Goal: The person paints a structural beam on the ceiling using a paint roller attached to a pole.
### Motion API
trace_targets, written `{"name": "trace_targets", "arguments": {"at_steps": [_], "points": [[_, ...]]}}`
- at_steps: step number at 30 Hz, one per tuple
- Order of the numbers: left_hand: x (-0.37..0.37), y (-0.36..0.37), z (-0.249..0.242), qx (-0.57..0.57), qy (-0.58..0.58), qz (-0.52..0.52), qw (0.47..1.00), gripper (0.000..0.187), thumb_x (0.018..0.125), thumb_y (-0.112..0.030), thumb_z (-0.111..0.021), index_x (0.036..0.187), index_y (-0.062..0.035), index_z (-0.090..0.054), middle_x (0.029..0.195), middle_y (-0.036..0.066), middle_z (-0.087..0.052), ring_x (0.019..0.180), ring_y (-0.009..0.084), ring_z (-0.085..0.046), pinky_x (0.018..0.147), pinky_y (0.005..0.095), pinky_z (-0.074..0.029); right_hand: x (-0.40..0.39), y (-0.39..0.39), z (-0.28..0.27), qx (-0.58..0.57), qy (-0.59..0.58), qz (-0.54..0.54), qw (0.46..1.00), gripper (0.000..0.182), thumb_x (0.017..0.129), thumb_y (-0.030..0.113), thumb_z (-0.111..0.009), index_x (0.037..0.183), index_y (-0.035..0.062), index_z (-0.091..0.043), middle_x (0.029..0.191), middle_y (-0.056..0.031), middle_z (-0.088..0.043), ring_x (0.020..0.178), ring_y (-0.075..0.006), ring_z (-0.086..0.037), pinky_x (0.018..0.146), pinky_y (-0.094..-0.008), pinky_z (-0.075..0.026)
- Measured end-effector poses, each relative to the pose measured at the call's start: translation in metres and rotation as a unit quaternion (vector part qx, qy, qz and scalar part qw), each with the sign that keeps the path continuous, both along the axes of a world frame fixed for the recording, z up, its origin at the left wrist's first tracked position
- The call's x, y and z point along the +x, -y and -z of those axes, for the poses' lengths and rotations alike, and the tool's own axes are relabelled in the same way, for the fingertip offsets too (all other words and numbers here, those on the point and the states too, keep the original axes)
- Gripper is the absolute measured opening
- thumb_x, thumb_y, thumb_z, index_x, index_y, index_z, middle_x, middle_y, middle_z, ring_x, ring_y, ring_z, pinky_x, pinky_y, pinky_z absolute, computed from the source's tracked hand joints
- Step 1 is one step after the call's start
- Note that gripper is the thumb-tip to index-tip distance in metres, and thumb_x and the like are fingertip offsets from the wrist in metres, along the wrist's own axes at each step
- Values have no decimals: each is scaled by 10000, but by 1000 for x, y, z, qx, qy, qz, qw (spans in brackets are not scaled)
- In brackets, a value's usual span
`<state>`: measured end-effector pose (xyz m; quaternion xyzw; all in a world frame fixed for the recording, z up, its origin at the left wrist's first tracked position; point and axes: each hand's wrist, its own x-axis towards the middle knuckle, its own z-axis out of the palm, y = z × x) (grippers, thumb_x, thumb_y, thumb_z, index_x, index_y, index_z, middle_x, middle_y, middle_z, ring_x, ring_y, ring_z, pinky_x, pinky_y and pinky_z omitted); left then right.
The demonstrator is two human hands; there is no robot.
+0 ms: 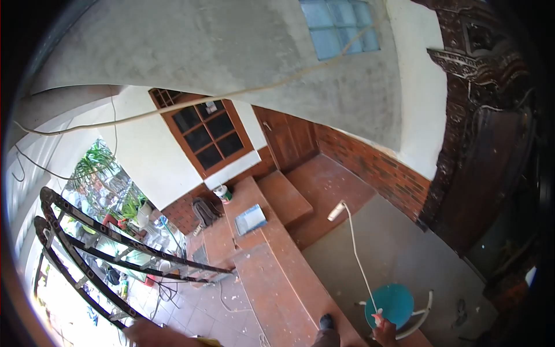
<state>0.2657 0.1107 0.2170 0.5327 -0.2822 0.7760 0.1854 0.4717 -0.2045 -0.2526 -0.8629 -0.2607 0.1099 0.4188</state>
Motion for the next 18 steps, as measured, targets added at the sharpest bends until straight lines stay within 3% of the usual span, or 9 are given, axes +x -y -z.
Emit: {"name": "trace_targets", "arguments": {"at_steps": [1,2,4,8,10,11,12,14,18], "points": [[0,-15,15,-75,-152,-211,963,314,1006,-301,-358,1155,-102,-549,980,93,-609,927,299,-552,772,485,-482,2,-1,2,-20,-19,-1,1000,346,817,240,-592,1126,92,-638,647,-96,-529,578,-297,-520,565,-389,-433],[0,-29,29,-160,-292,-128,934,266,984,-255,-491,1187,-95,-558,1060,106,-630,999,278,-556,798,438,-493,9,-7,6,-40,-37,2,999,378,864,299,-592,1178,90,-616,653,-119,-533,598,-330,-507,589,-400,-423],[32,-88,72,-214,-293,-123,924,113,844,-63,-646,788,31,-618,665,130,-633,605,213,-617,591,300,-487,22,-31,0,-26,-10,5,1000,292,873,295,-588,1067,80,-626,649,-142,-514,591,-352,-501,573,-408,-405],[63,-160,196,-360,-530,-161,751,71,810,30,-659,864,-3,-691,746,94,-689,649,153,-654,600,271,-507,31,-87,-65,29,-51,17,998,223,881,285,-589,861,63,-568,624,-166,-493,568,-371,-494,544,-427,-390],[70,-182,282,-399,-642,-168,632,81,818,19,-630,806,-16,-702,709,90,-687,700,162,-668,668,272,-516,36,-109,-44,-4,9,31,999,206,881,277,-585,893,72,-567,649,-170,-529,585,-380,-514,555,-438,-406],[69,-193,348,-378,-654,-156,636,135,863,-167,-690,824,-40,-711,695,88,-688,610,162,-641,589,280,-507,37,-117,-34,-21,37,40,998,199,881,273,-583,910,77,-566,662,-172,-548,594,-384,-524,560,-444,-414],[58,-211,456,-325,-728,-146,585,228,829,-113,-725,1039,-32,-687,917,125,-710,795,178,-667,678,304,-533,38,-119,-29,-35,21,26,999,203,875,267,-589,963,85,-577,674,-170,-565,607,-384,-541,570,-446,-428],[52,-169,452,-291,-826,-12,482,264,934,-204,-618,1164,-77,-592,1051,123,-658,971,266,-591,797,398,-508,46,-122,-22,-61,-7,-3,998,257,863,256,-599,1069,101,-597,699,-165,-599,633,-383,-574,591,-451,-456],[35,-129,491,-316,-836,-50,445,252,914,-219,-620,1118,-71,-615,1056,141,-657,984,287,-595,822,407,-500,55,-135,-45,-118,-1,-60,991,304,843,223,-602,1131,125,-606,834,-172,-638,711,-377,-601,625,-437,-473]]}}
